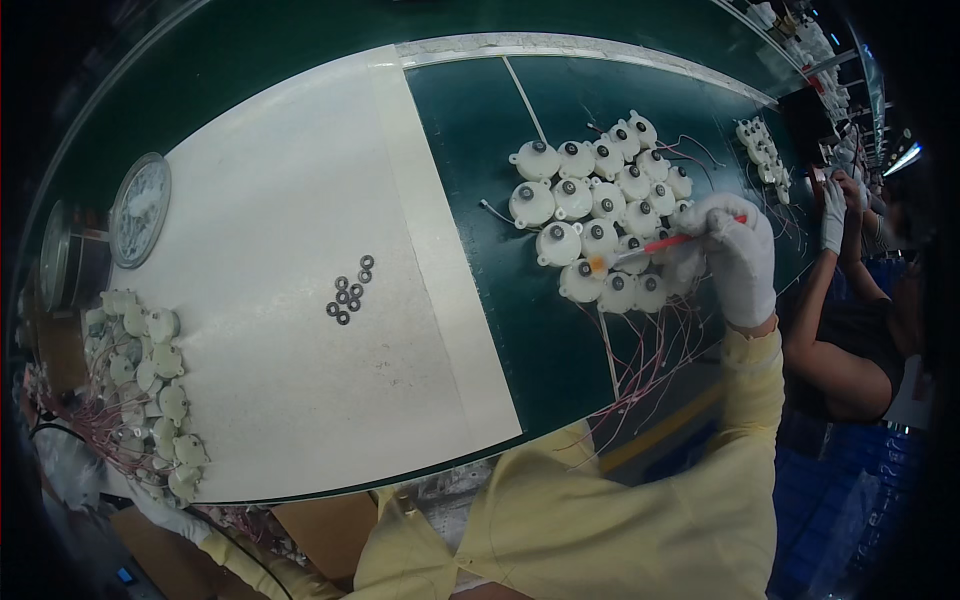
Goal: The person assembles small white electronic components by inserting metal washers into their centers and placing them on a green workbench. They then use a brush to apply a white substance to the components and transfer the finished items into a cardboard box.
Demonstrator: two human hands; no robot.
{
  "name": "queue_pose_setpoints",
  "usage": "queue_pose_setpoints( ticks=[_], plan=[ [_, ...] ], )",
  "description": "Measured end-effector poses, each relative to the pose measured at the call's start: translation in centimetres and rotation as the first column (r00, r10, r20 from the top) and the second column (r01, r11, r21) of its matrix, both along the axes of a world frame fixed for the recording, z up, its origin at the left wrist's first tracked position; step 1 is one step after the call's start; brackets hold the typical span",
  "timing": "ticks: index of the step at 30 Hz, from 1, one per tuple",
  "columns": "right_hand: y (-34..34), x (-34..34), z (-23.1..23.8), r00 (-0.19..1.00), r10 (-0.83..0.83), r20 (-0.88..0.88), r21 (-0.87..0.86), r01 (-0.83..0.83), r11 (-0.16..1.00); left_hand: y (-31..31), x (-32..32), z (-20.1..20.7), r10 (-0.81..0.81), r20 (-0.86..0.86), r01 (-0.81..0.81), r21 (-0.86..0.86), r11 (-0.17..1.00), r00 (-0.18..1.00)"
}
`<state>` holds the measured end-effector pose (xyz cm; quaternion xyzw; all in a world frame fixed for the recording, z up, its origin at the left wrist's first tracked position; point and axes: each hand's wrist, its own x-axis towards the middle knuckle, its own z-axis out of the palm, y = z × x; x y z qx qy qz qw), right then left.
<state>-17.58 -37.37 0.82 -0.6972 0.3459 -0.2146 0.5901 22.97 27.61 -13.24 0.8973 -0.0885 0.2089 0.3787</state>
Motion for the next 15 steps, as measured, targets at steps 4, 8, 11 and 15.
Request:
queue_pose_setpoints(
  ticks=[4,8,11,15],
  plan=[
    [-0.7,-0.7,-0.1,0.995,-0.049,0.087,-0.031,0.052,0.998,-0.2,0.0,0.2,0.041,-0.097,-0.046,-0.051,0.998,0.994],
    [-1.0,-0.1,-0.3,0.992,-0.062,0.111,-0.027,0.066,0.997,-0.1,-0.3,-0.2,0.014,0.064,-0.024,0.158,0.987,0.998],
    [-1.4,0.3,-0.6,0.993,-0.031,0.110,-0.001,0.032,1.000,0.3,-0.1,0.1,-0.040,0.156,-0.008,0.298,0.955,0.987],
    [-1.4,0.6,-0.9,0.997,-0.027,0.067,-0.017,0.029,0.999,-0.1,-0.2,0.0,-0.077,0.173,0.025,0.288,0.957,0.982]
  ],
)
